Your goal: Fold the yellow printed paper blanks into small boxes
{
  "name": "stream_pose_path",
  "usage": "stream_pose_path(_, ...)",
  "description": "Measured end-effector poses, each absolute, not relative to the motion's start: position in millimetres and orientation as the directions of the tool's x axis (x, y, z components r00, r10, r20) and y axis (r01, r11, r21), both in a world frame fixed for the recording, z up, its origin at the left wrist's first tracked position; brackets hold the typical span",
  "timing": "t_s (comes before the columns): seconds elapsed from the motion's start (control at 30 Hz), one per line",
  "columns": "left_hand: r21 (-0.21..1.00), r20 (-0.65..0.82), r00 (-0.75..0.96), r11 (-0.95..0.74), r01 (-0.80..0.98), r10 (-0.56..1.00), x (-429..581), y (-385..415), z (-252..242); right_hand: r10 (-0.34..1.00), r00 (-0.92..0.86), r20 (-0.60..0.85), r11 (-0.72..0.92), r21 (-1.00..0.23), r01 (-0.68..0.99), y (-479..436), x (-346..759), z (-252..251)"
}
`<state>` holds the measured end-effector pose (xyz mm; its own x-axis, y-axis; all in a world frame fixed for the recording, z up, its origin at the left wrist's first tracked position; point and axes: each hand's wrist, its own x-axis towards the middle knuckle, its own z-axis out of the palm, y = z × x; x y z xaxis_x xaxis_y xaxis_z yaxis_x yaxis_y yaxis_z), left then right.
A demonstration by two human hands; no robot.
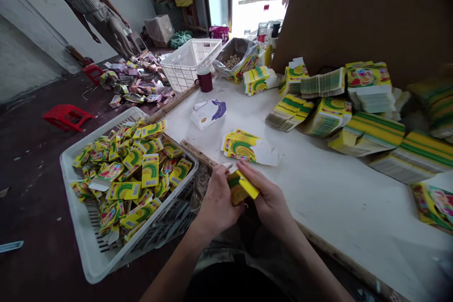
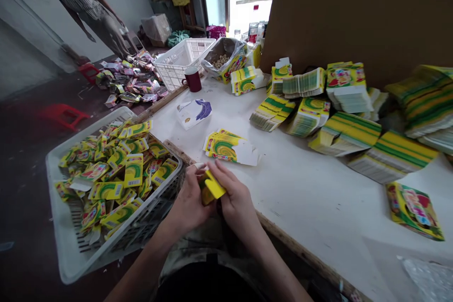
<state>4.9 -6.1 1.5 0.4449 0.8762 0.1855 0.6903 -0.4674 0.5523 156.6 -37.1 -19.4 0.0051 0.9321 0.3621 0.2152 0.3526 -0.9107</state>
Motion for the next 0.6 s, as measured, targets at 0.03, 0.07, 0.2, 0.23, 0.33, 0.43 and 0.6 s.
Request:
stream_pose_path(0.03, 0.527, 0.172, 0.404, -0.430, 0.733, 0.899, 3.4, -5.3, 3.1, 0.928, 0.024, 0.372, 0.354, -0.899, 0.257, -35.7, 157.4, -21.5)
stream_pose_path(0.07, 0.510, 0.149, 0.372, -0.393, 0.765, 0.916, 1.3, -4.1, 5.5, 0.926, 0.008, 0.378, 0.358, -0.882, 0.307, -34.3, 158.0, -23.9)
stream_pose_path(0.2, 0.478, 0.105, 0.370, -0.373, 0.795, 0.923, -9.2, 3.0, 18.1, 0.939, -0.205, 0.276, 0.342, -0.810, 0.475, -31.1, 163.2, -32.6)
stream_pose_path(0.23, 0.470, 0.098, 0.385, -0.383, 0.795, 0.918, -11.4, 5.0, 21.0, 0.941, -0.219, 0.258, 0.335, -0.803, 0.493, -30.8, 166.6, -33.3)
stream_pose_path(0.33, 0.482, 0.035, 0.435, -0.396, 0.781, 0.900, -14.9, 9.7, 27.2, 0.927, -0.271, 0.261, 0.365, -0.797, 0.481, -29.4, 181.9, -30.2)
stream_pose_path(0.43, 0.480, 0.013, 0.498, -0.442, 0.758, 0.867, -13.5, 11.8, 28.3, 0.911, -0.350, 0.218, 0.370, -0.806, 0.462, -26.8, 192.3, -25.3)
stream_pose_path(0.6, 0.428, 0.088, 0.472, -0.461, 0.777, 0.877, -11.4, 13.2, 22.9, 0.941, -0.204, 0.269, 0.336, -0.796, 0.503, -24.4, 176.8, -32.5)
